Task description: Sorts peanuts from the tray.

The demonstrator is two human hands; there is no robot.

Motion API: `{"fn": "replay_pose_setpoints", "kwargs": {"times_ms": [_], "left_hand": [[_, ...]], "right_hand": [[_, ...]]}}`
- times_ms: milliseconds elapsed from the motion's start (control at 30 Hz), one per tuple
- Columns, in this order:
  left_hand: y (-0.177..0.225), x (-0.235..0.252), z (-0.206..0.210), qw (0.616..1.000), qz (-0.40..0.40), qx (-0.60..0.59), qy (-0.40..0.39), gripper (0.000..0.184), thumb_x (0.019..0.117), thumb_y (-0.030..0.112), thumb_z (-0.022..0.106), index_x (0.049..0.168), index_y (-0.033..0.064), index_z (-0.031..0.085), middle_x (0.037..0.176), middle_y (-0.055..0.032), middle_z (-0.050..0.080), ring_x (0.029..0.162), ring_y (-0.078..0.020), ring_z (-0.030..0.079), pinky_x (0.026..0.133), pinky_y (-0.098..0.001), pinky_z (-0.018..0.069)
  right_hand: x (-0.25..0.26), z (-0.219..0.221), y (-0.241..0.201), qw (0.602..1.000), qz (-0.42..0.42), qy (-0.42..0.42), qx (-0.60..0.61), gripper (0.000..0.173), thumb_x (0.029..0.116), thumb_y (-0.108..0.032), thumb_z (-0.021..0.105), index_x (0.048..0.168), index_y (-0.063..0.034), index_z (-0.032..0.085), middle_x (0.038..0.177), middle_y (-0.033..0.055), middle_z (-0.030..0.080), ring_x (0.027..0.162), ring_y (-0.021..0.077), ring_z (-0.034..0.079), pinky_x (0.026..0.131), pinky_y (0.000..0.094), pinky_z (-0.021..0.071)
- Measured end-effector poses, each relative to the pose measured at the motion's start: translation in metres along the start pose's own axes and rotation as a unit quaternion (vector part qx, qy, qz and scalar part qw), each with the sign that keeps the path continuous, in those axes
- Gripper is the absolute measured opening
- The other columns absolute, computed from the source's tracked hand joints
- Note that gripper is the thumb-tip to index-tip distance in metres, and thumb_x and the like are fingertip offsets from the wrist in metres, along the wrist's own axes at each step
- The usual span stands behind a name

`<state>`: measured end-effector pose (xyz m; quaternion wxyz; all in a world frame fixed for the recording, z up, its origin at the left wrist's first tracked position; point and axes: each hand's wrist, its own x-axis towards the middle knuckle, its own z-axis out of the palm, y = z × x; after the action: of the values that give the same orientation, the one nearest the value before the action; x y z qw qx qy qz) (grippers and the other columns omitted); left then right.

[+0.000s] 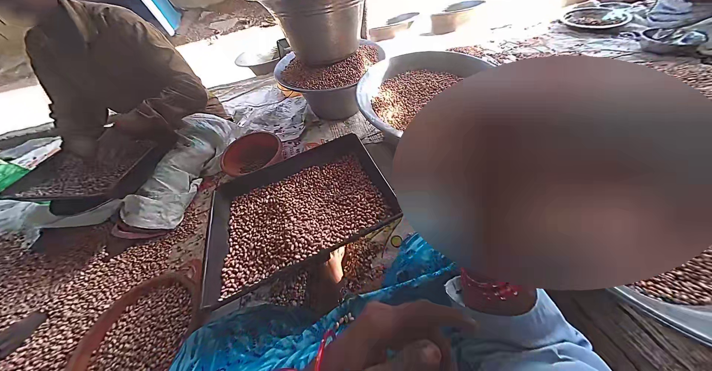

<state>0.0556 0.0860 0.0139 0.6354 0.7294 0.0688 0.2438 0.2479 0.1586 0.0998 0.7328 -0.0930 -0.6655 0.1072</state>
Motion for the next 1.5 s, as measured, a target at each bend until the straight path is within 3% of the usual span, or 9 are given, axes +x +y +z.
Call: {"fn": "replay_pose_setpoints", "kwargs": {"times_ms": [167, 267, 400, 567, 733, 900, 1067, 1333, 1500], "left_hand": [[-0.066, -0.004, -0.106, 0.796, -0.154, 0.528, 0.255, 0.016, 0.0955, 0.008, 0.066, 0.108, 0.0044, 0.077, 0.101, -0.0143, 0.075, 0.082, -0.0261, 0.074, 0.074, -0.0428, 0.0622], [-0.079, -0.001, -0.147, 0.734, -0.299, 0.555, 0.252, 0.02, 0.0979, 0.003, 0.063, 0.113, 0.004, 0.077, 0.11, -0.0212, 0.072, 0.095, -0.039, 0.071, 0.086, -0.0567, 0.0558], [-0.089, 0.015, -0.158, 0.713, -0.412, 0.538, 0.18, 0.025, 0.1013, 0.018, 0.065, 0.124, 0.0128, 0.075, 0.123, -0.0191, 0.068, 0.112, -0.0365, 0.067, 0.097, -0.054, 0.0521], [-0.095, 0.024, -0.159, 0.721, -0.435, 0.525, 0.125, 0.025, 0.1016, 0.017, 0.064, 0.123, 0.0093, 0.074, 0.125, -0.0185, 0.067, 0.119, -0.0354, 0.064, 0.102, -0.0518, 0.0498], [-0.067, -0.015, -0.167, 0.926, -0.241, 0.268, 0.114, 0.023, 0.1, 0.005, 0.054, 0.112, 0.0038, 0.073, 0.097, 0.0027, 0.074, 0.08, -0.0006, 0.068, 0.078, -0.02, 0.0579], [-0.058, 0.006, -0.142, 0.806, -0.403, 0.43, -0.058, 0.044, 0.1036, -0.003, 0.04, 0.138, 0.0071, 0.065, 0.132, -0.0209, 0.065, 0.124, -0.0357, 0.062, 0.109, -0.0532, 0.0454], [-0.072, 0.033, -0.16, 0.685, -0.513, 0.504, 0.115, 0.045, 0.1057, 0.015, 0.057, 0.151, 0.012, 0.052, 0.153, -0.0238, 0.046, 0.137, -0.0421, 0.051, 0.111, -0.0555, 0.0437], [-0.089, 0.068, -0.125, 0.766, -0.313, 0.531, 0.184, 0.023, 0.097, 0.012, 0.066, 0.114, 0.0017, 0.075, 0.113, -0.022, 0.069, 0.105, -0.037, 0.068, 0.092, -0.053, 0.0534], [-0.102, 0.081, -0.122, 0.752, -0.37, 0.53, 0.128, 0.024, 0.0987, 0.023, 0.068, 0.116, 0.0078, 0.076, 0.121, -0.0188, 0.068, 0.117, -0.0345, 0.065, 0.1, -0.0505, 0.0513]], "right_hand": [[-0.039, -0.034, 0.076, 0.906, 0.175, -0.157, -0.351, 0.015, 0.099, -0.011, 0.061, 0.105, -0.0083, 0.074, 0.083, 0.0023, 0.07, 0.065, 0.0113, 0.062, 0.056, 0.0304, 0.0498], [-0.067, -0.042, 0.113, 0.74, 0.367, -0.39, -0.407, 0.016, 0.1014, -0.02, 0.064, 0.104, -0.0076, 0.075, 0.09, 0.0138, 0.073, 0.085, 0.0343, 0.071, 0.074, 0.0564, 0.0521], [-0.08, -0.036, 0.133, 0.608, 0.465, -0.535, -0.357, 0.022, 0.1023, -0.018, 0.059, 0.111, -0.0035, 0.074, 0.109, 0.0186, 0.071, 0.106, 0.0379, 0.067, 0.09, 0.0585, 0.0489], [-0.079, -0.033, 0.124, 0.582, 0.449, -0.578, -0.355, 0.018, 0.0983, -0.016, 0.065, 0.107, -0.0039, 0.075, 0.104, 0.0177, 0.071, 0.101, 0.0366, 0.067, 0.086, 0.0573, 0.0494], [-0.079, -0.031, 0.114, 0.565, 0.433, -0.585, -0.389, 0.017, 0.0968, -0.014, 0.064, 0.1, 0.0013, 0.071, 0.1, 0.0207, 0.07, 0.098, 0.0389, 0.066, 0.082, 0.0575, 0.0469], [-0.081, -0.023, 0.113, 0.529, 0.437, -0.602, -0.409, 0.02, 0.0918, -0.016, 0.072, 0.1, 0.0023, 0.07, 0.103, 0.0212, 0.069, 0.101, 0.0394, 0.065, 0.083, 0.0583, 0.0466], [-0.085, -0.02, 0.11, 0.524, 0.435, -0.603, -0.415, 0.019, 0.09, -0.011, 0.072, 0.101, 0.0034, 0.069, 0.105, 0.0221, 0.069, 0.103, 0.0402, 0.065, 0.084, 0.0583, 0.0465], [-0.067, -0.042, 0.101, 0.726, 0.36, -0.566, -0.155, 0.02, 0.0956, -0.027, 0.072, 0.107, -0.0115, 0.077, 0.084, 0.0064, 0.07, 0.076, 0.0199, 0.061, 0.072, 0.0466, 0.0471], [-0.078, -0.047, 0.111, 0.653, 0.386, -0.562, -0.33, 0.02, 0.099, -0.02, 0.061, 0.098, -0.0058, 0.075, 0.092, 0.0145, 0.071, 0.091, 0.034, 0.067, 0.078, 0.0562, 0.0467]]}}
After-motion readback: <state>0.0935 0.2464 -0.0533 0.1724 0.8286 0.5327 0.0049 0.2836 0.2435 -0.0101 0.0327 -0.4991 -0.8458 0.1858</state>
